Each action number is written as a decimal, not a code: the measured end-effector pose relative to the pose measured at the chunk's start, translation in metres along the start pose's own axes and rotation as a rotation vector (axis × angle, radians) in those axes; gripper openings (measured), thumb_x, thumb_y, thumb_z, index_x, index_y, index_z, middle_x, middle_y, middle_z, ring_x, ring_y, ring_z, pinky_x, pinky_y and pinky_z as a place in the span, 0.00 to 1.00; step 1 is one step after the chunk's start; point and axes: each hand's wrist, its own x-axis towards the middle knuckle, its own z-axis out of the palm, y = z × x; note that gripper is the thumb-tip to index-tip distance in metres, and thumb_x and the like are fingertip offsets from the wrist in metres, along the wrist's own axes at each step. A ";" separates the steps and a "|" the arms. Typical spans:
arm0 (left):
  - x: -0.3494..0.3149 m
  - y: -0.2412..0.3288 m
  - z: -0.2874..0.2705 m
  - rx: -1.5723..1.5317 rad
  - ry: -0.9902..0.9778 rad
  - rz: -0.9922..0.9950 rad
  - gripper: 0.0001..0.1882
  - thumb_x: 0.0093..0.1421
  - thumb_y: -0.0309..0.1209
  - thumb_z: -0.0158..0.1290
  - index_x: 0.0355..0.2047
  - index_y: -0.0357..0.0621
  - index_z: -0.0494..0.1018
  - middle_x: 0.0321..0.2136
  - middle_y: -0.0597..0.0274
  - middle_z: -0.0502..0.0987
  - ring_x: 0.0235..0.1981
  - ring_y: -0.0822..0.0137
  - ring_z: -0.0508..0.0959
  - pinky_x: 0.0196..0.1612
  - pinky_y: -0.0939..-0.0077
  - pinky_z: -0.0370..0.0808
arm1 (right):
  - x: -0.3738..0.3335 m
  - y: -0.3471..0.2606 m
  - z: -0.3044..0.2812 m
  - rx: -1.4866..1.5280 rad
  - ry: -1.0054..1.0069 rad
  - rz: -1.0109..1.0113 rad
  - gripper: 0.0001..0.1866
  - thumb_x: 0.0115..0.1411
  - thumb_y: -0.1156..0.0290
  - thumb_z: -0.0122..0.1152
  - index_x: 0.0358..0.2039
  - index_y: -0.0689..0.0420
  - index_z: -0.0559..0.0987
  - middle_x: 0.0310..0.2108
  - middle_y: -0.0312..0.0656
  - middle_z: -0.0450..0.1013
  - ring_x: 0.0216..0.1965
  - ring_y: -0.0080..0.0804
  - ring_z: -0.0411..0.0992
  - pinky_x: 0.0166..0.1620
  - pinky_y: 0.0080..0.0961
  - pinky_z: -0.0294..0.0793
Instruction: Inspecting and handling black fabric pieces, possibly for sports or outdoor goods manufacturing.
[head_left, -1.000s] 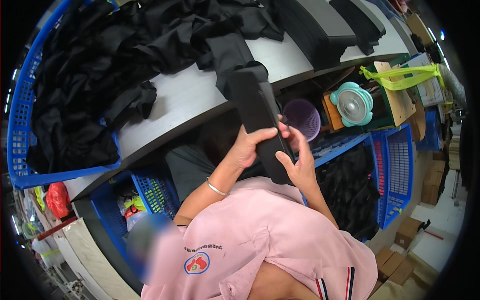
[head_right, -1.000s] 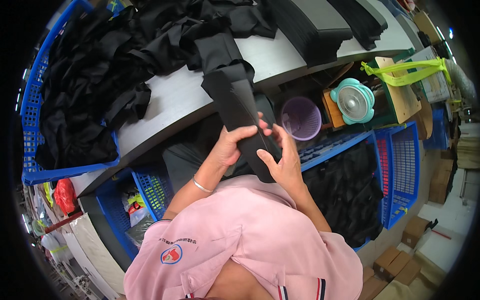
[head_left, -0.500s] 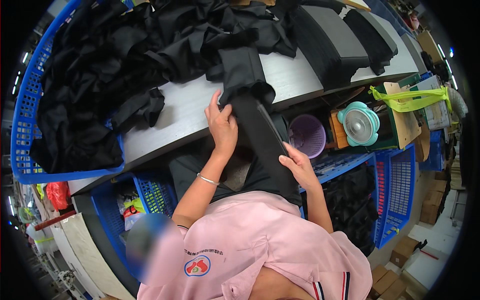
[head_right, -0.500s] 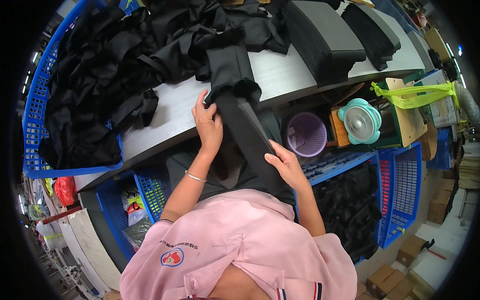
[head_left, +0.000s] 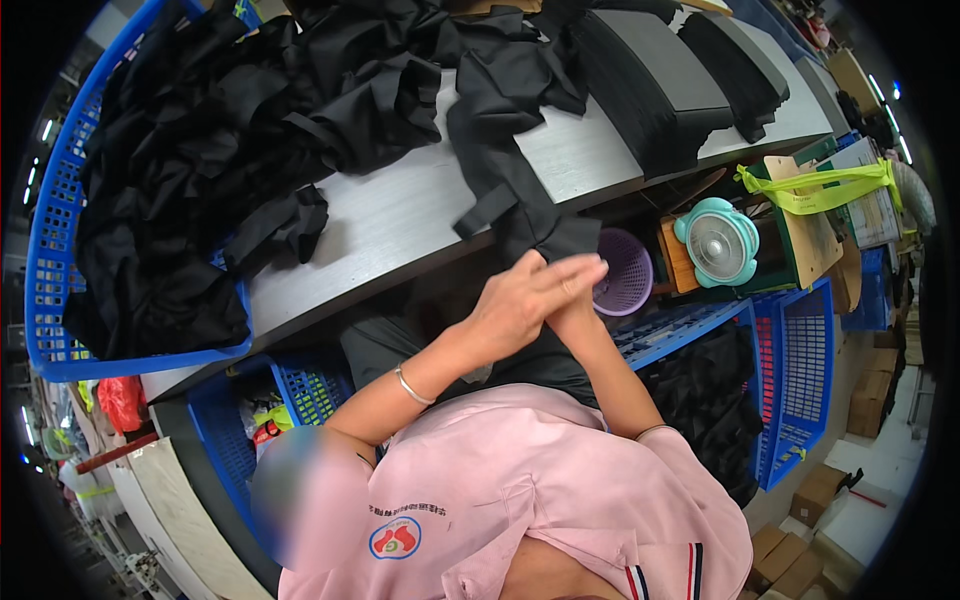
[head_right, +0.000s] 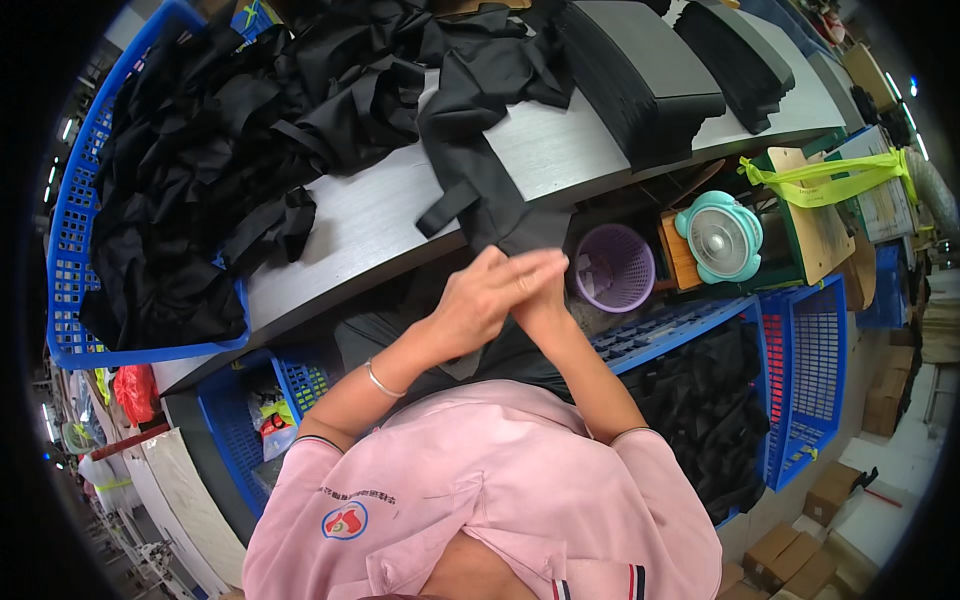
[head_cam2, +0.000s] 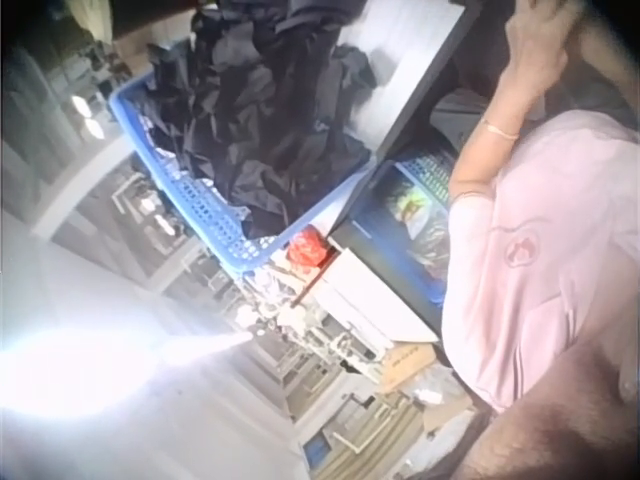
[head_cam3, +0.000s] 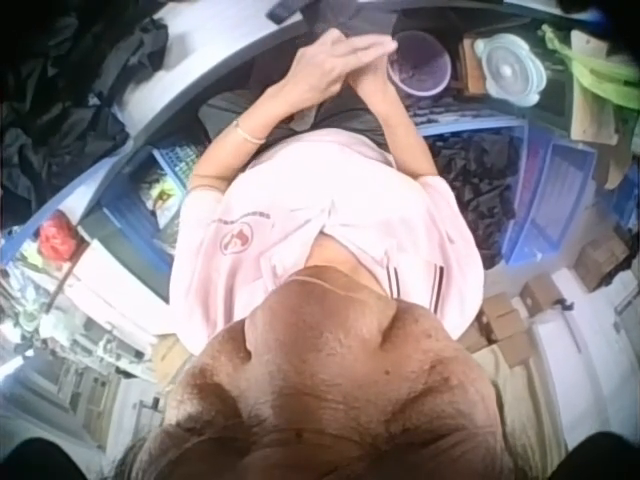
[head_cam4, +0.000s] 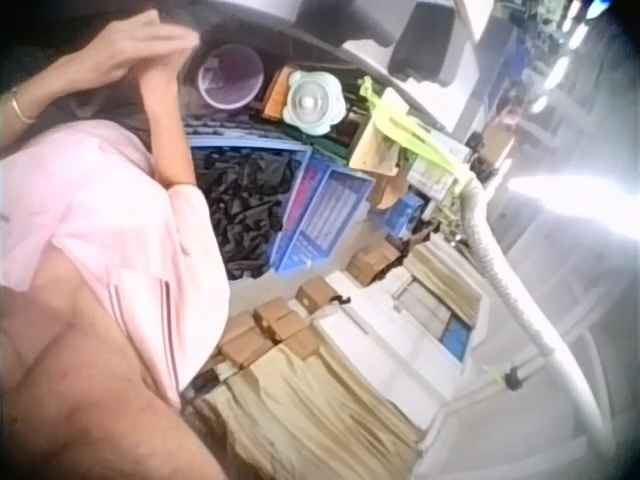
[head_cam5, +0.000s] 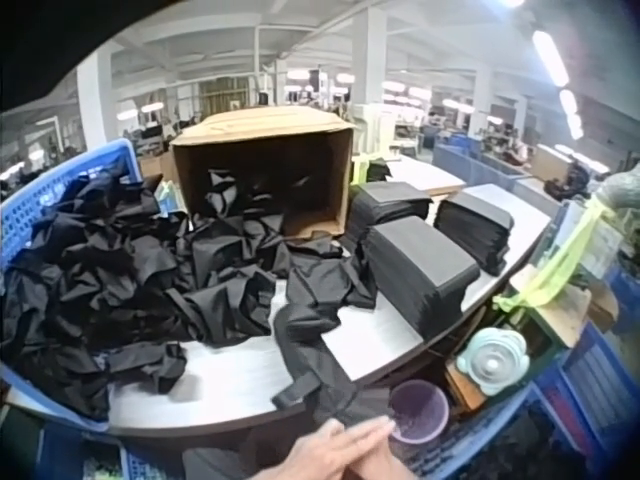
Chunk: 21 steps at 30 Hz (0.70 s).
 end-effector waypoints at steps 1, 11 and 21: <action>-0.002 0.000 -0.001 0.045 0.123 0.014 0.36 0.48 0.12 0.50 0.60 0.47 0.73 0.57 0.59 0.76 0.42 0.57 0.77 0.42 0.69 0.77 | 0.001 0.004 0.002 -0.146 -0.149 0.019 0.04 0.50 0.74 0.65 0.26 0.57 0.78 0.20 0.47 0.72 0.27 0.49 0.76 0.26 0.45 0.71; -0.059 -0.007 0.002 -0.015 0.690 -0.076 0.41 0.50 0.21 0.57 0.67 0.35 0.60 0.65 0.43 0.62 0.62 0.46 0.65 0.64 0.56 0.63 | 0.023 -0.026 0.002 0.872 0.339 0.317 0.14 0.64 0.73 0.56 0.48 0.66 0.77 0.42 0.51 0.77 0.43 0.41 0.75 0.50 0.33 0.73; -0.028 -0.011 0.014 0.005 0.911 -0.393 0.39 0.47 0.14 0.57 0.63 0.44 0.68 0.58 0.54 0.68 0.53 0.57 0.71 0.52 0.66 0.70 | 0.030 -0.055 -0.013 1.395 0.247 0.578 0.19 0.70 0.70 0.54 0.58 0.63 0.71 0.54 0.46 0.74 0.51 0.35 0.76 0.53 0.31 0.80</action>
